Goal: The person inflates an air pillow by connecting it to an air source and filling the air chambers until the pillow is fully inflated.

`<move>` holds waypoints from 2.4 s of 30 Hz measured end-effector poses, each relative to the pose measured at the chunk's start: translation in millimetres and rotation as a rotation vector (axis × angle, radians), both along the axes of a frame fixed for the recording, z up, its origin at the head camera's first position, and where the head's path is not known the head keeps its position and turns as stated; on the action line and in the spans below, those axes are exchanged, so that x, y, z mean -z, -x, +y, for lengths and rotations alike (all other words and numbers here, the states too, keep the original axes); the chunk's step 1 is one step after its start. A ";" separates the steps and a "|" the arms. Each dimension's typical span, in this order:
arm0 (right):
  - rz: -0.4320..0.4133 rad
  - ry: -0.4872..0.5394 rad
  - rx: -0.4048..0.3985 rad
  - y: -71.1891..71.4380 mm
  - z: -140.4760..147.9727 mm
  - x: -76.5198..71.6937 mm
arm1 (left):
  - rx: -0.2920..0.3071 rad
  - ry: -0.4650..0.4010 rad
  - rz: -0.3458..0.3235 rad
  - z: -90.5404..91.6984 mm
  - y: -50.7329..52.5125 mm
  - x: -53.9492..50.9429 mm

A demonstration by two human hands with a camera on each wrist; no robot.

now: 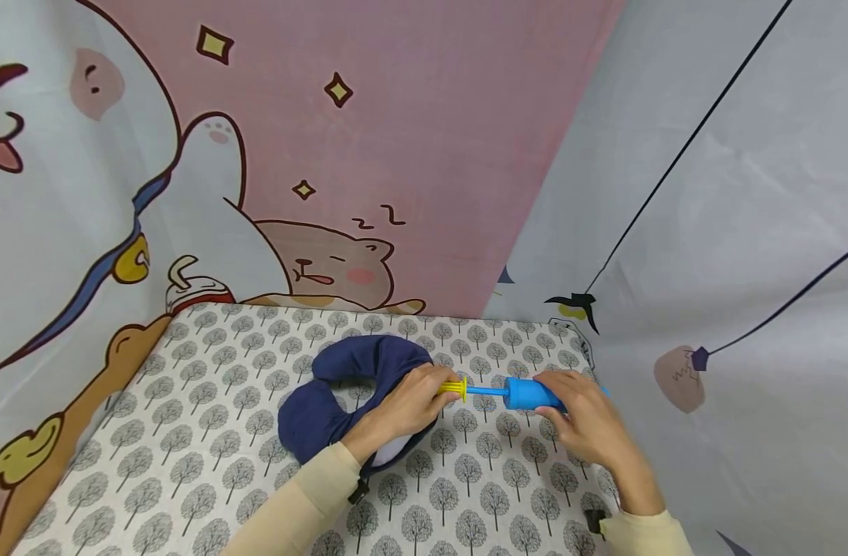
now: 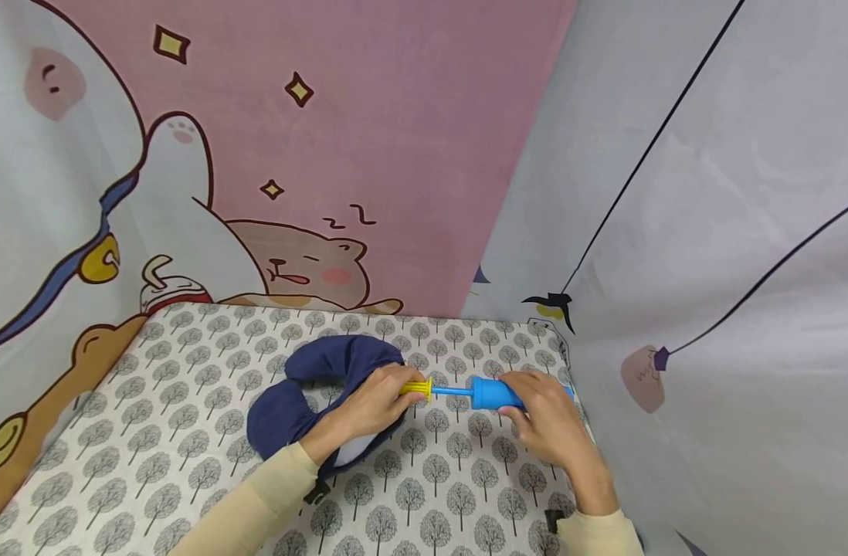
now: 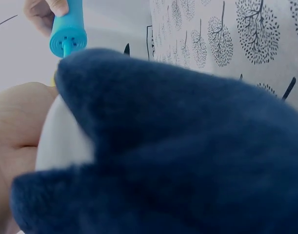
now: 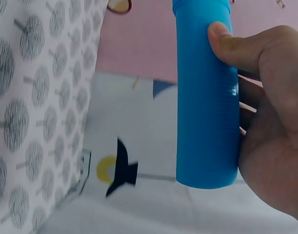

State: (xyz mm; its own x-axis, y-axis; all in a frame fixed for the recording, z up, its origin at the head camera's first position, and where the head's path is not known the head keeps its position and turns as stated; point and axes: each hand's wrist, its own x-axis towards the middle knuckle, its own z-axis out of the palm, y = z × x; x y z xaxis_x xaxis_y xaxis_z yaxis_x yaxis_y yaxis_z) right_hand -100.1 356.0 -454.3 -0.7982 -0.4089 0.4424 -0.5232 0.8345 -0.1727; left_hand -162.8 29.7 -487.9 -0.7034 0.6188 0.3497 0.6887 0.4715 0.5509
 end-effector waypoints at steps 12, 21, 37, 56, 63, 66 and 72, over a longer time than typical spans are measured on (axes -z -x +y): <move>-0.003 0.054 0.085 -12.7 40.1 -9.9 | -0.009 -0.023 0.024 1.9 0.4 -0.8; 0.047 0.034 0.004 -3.5 8.5 -6.4 | 0.006 -0.039 0.013 4.4 0.4 -1.3; 0.161 0.012 -0.052 12.0 -55.5 13.0 | -0.022 -0.020 0.014 6.5 0.0 -0.5; 0.032 0.038 -0.011 -2.3 -1.2 4.7 | -0.009 -0.011 0.010 5.9 -3.9 -1.4; 0.014 0.068 0.031 -11.5 33.3 -5.0 | -0.008 -0.020 0.011 6.6 -4.2 -2.5; 0.014 0.068 0.059 -13.6 40.1 -7.9 | -0.016 -0.024 0.010 6.8 -4.0 -2.4; 0.050 0.062 0.025 -11.6 26.4 -8.2 | -0.027 -0.039 -0.023 7.9 -4.9 -3.5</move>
